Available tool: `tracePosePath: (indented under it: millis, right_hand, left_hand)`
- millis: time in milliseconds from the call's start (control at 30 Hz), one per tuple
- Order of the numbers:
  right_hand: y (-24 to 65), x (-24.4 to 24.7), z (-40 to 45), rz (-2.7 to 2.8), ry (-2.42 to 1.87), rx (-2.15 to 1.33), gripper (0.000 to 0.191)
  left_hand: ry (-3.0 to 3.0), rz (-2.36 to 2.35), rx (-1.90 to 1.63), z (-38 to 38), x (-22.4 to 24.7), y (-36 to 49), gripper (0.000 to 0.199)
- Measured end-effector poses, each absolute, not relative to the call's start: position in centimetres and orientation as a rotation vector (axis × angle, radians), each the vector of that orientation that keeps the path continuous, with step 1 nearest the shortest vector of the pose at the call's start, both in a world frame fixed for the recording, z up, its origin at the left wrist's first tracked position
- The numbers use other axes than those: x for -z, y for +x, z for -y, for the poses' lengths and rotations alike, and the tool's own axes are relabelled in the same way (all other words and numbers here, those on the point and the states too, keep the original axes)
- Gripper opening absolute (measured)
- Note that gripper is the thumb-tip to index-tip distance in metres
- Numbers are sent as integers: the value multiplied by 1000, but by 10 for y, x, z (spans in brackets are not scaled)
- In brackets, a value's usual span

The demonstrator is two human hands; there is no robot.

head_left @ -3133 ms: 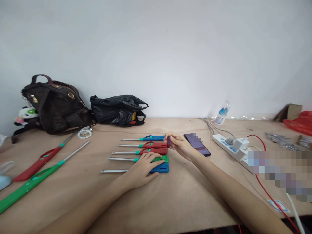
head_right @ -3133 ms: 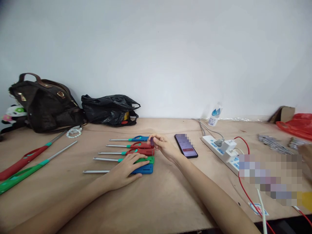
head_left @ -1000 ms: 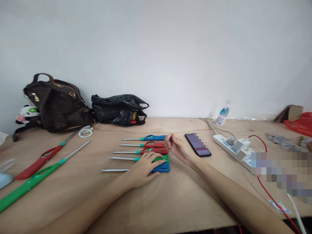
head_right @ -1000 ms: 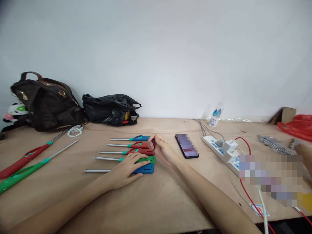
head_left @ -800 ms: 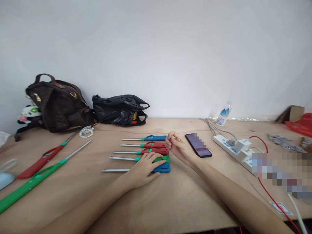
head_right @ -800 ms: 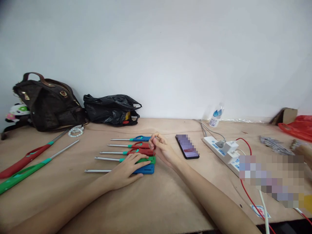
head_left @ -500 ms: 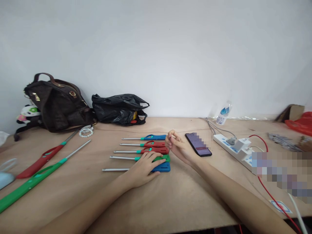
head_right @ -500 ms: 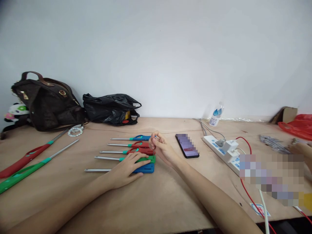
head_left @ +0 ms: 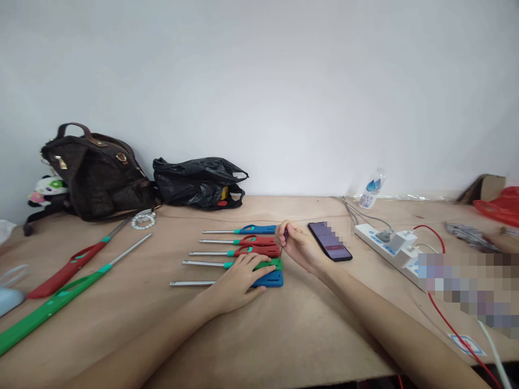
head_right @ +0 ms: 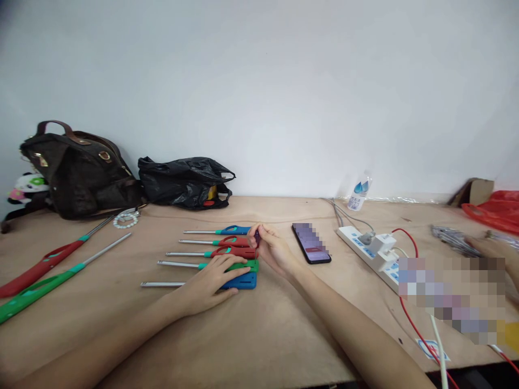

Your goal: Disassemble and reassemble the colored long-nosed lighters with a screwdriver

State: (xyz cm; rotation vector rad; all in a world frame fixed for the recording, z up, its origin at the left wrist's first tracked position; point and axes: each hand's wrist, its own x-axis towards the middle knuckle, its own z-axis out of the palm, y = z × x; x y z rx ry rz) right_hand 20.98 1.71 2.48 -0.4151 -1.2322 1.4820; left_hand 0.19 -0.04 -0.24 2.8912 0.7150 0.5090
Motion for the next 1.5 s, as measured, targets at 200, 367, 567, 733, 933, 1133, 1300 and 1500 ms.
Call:
tracePosePath:
  millis: [200, 367, 567, 733, 933, 1133, 1300, 1500]
  right_hand:
    - [209, -24, -15, 1221, -361, -1494, 20]
    - [209, -23, -16, 1223, -405, -1486, 35]
    - [210, -24, -16, 1201, -390, -1499, 22]
    - [209, -24, -16, 1199, -391, -1493, 34]
    - [210, -24, -17, 1186, -376, -1504, 24]
    - [210, -24, -17, 1177, -374, -1497, 29]
    - [210, -23, -17, 1224, -415, -1441, 26]
    - [208, -23, -16, 1164, -433, -1449, 28]
  left_hand:
    - [2891, -729, -469, 1, 1, 3, 42]
    - [2896, -734, -448, 1, 1, 3, 44]
    - [2902, -727, -459, 0, 2, 2, 42]
    - [2900, -733, -453, 1, 2, 2, 43]
    - [2898, -731, -464, 0, 3, 2, 44]
    - [2893, -742, -457, 1, 2, 2, 44]
    - [2902, -725, -487, 1, 2, 2, 43]
    - [2917, -726, -488, 0, 3, 2, 42]
